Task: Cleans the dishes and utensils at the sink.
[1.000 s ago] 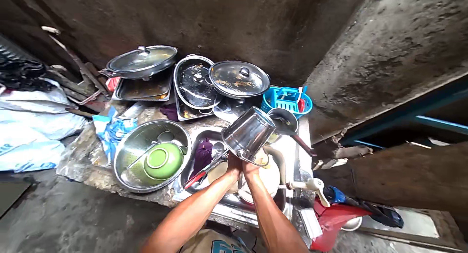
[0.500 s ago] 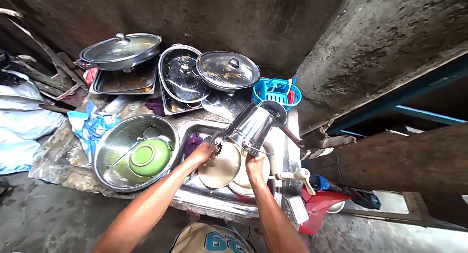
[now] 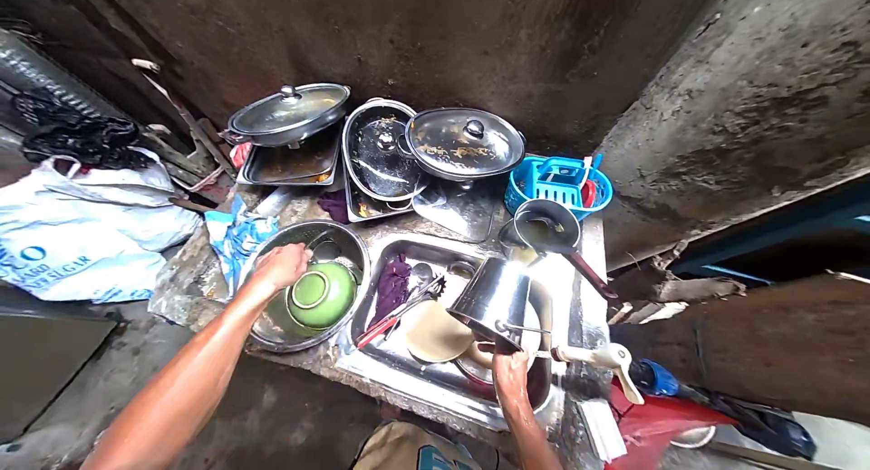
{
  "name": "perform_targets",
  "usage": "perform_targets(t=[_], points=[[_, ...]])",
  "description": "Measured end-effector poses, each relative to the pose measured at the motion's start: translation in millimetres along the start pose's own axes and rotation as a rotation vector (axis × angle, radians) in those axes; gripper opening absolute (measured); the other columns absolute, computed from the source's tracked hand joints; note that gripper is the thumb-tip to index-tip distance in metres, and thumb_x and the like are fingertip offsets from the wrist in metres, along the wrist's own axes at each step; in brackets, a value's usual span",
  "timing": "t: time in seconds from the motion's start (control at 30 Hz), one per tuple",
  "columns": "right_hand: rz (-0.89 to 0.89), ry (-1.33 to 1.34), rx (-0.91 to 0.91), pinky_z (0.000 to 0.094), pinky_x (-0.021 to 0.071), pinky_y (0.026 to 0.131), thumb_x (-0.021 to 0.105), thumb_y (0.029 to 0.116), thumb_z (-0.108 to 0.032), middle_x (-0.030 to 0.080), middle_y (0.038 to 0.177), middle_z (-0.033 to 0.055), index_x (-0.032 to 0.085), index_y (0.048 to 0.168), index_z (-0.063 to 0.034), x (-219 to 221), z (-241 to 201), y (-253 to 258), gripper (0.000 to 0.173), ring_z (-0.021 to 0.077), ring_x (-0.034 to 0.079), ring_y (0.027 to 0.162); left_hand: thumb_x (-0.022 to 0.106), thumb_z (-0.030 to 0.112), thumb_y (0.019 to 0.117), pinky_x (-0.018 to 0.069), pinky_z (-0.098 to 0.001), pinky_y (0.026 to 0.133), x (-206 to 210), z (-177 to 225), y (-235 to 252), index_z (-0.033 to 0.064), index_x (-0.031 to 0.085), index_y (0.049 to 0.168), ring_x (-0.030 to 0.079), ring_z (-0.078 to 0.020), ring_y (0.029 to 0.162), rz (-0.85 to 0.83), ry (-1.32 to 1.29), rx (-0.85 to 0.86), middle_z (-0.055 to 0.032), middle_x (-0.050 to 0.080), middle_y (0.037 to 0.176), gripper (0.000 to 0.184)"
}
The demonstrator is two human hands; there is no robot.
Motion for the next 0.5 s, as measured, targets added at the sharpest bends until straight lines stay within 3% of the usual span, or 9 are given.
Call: perform_targets(t=[0.2,0.33,0.37,0.43,0.5], points=[[-0.009,0.003,-0.023,0.0243,0.0621,0.067,0.047,0.1015,0.001,0.074,0.084,0.0082,0.063,0.110,0.0092,-7.4,3.2,-2.3,0.020,0.0083,0.073,0.070,0.041,0.037,0.1107,0.0409,-0.0710,0.102,29.7,-30.8,41.6,-0.0067,0.061,0.127,0.057,-0.0507,0.126,-0.141,0.088,-0.066,-0.0340,0.061,0.129,0.051],[0.008,-0.135,0.102,0.0247,0.0596,0.076,0.051,0.1027,-0.004,0.072,0.094,0.0111,0.064,0.117,0.0083,-22.0,0.0,-15.4,0.023,0.0071,0.070,0.079,0.046,0.032,0.1100,0.0426,-0.0701,0.100,20.7,-44.4,46.5,-0.0100,0.061,0.122,0.060,-0.0516,0.118,-0.136,0.012,-0.011,-0.0360,0.063,0.121,0.046],[0.010,-0.140,0.160,0.0255,0.0610,0.071,0.052,0.1021,-0.005,0.073,0.090,0.0102,0.064,0.116,0.0075,-26.6,0.5,-20.7,0.022,0.0077,0.071,0.074,0.046,0.029,0.1102,0.0454,-0.0678,0.098,13.1,-44.9,40.0,-0.0094,0.061,0.123,0.063,-0.0486,0.112,-0.137,-0.014,-0.018,-0.0341,0.064,0.118,0.043],[-0.016,-0.153,0.263,0.0289,0.0612,0.060,0.054,0.1024,-0.013,0.070,0.074,0.0072,0.065,0.104,0.0044,-38.6,6.2,-29.6,0.021,0.0111,0.069,0.060,0.040,0.027,0.1120,0.0547,-0.0558,0.084,-5.5,-41.6,17.7,-0.0039,0.060,0.125,0.068,-0.0337,0.088,-0.109,-0.116,-0.043,-0.0233,0.067,0.105,0.039],[-0.088,-0.197,0.315,0.0296,0.0567,0.054,0.050,0.1038,-0.026,0.064,0.060,0.0036,0.063,0.086,-0.0010,-51.1,15.4,-36.0,0.033,0.0121,0.063,0.050,0.038,0.028,0.1126,0.0517,-0.0569,0.079,-26.7,-26.7,-13.4,-0.0040,0.062,0.120,0.064,-0.0329,0.081,0.016,-0.217,0.033,-0.0219,0.066,0.098,0.040]])
Point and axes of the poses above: each hand's wrist, its own y-axis towards the middle knuckle, its own x-axis out of the palm, z = x × y, the point moved 2 cm from there along y, towards the middle knuckle
